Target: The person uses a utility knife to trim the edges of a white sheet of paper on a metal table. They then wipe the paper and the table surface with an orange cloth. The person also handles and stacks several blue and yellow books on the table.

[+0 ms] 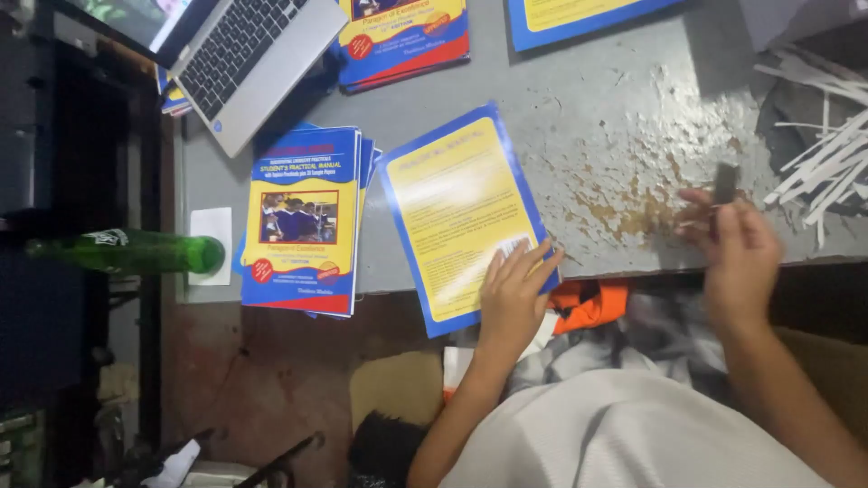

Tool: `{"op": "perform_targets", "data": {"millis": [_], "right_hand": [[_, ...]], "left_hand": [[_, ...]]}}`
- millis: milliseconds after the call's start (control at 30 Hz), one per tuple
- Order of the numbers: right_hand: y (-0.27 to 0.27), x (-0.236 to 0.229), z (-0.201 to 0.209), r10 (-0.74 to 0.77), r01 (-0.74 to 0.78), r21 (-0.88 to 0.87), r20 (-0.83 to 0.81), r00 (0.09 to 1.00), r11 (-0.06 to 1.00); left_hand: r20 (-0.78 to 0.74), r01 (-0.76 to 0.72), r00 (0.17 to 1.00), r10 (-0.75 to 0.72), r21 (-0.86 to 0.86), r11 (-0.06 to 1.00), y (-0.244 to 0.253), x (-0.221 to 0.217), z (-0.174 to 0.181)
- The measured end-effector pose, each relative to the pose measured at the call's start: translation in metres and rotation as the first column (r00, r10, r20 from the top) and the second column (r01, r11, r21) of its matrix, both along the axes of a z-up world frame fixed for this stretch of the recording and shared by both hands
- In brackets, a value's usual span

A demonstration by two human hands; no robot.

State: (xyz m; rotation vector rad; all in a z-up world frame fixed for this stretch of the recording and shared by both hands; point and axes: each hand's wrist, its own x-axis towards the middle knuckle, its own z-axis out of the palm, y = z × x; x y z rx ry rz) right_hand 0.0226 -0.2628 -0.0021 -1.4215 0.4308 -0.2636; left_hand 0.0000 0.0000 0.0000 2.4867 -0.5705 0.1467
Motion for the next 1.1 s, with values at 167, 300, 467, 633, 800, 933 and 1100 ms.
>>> {"op": "perform_targets", "data": {"millis": [167,300,467,633,800,933,1100], "right_hand": [[-0.031,-0.006,-0.008,-0.074,0.075,-0.005,0.055,0.996,0.997],[-0.042,-0.015,-0.011,-0.073,0.071,0.022,0.116,0.991,0.997],[-0.044,-0.025,-0.003,-0.052,0.056,-0.02,0.139,0.989,0.998],[-0.047,-0.038,-0.008,0.002,0.007,-0.058,0.152,0.988,0.998],[0.008,-0.056,0.041,0.174,-0.123,-0.184,0.291,0.941,0.975],[0.055,-0.046,0.042,0.374,-0.34,-0.405,0.006,0.927,0.849],[0.068,-0.031,0.006,0.486,-0.382,-0.582,0.026,0.873,0.718]], "left_hand": [[0.3,-0.12,0.934,0.193,-0.247,0.962,0.014,0.001,0.082],[0.316,-0.23,0.851,0.42,-0.494,0.838,0.03,-0.008,0.139],[0.008,-0.516,0.576,0.817,-0.772,0.371,0.061,-0.007,0.106],[-0.647,-0.535,0.453,0.614,-0.748,-0.394,0.051,0.023,0.071],[-0.878,-0.619,0.427,0.218,-0.459,-0.637,0.001,0.042,0.017],[-0.878,-0.65,0.435,0.202,-0.461,-0.604,-0.028,0.039,-0.035],[-0.823,-0.857,0.514,0.241,-0.506,0.098,-0.009,0.01,-0.038]]}}
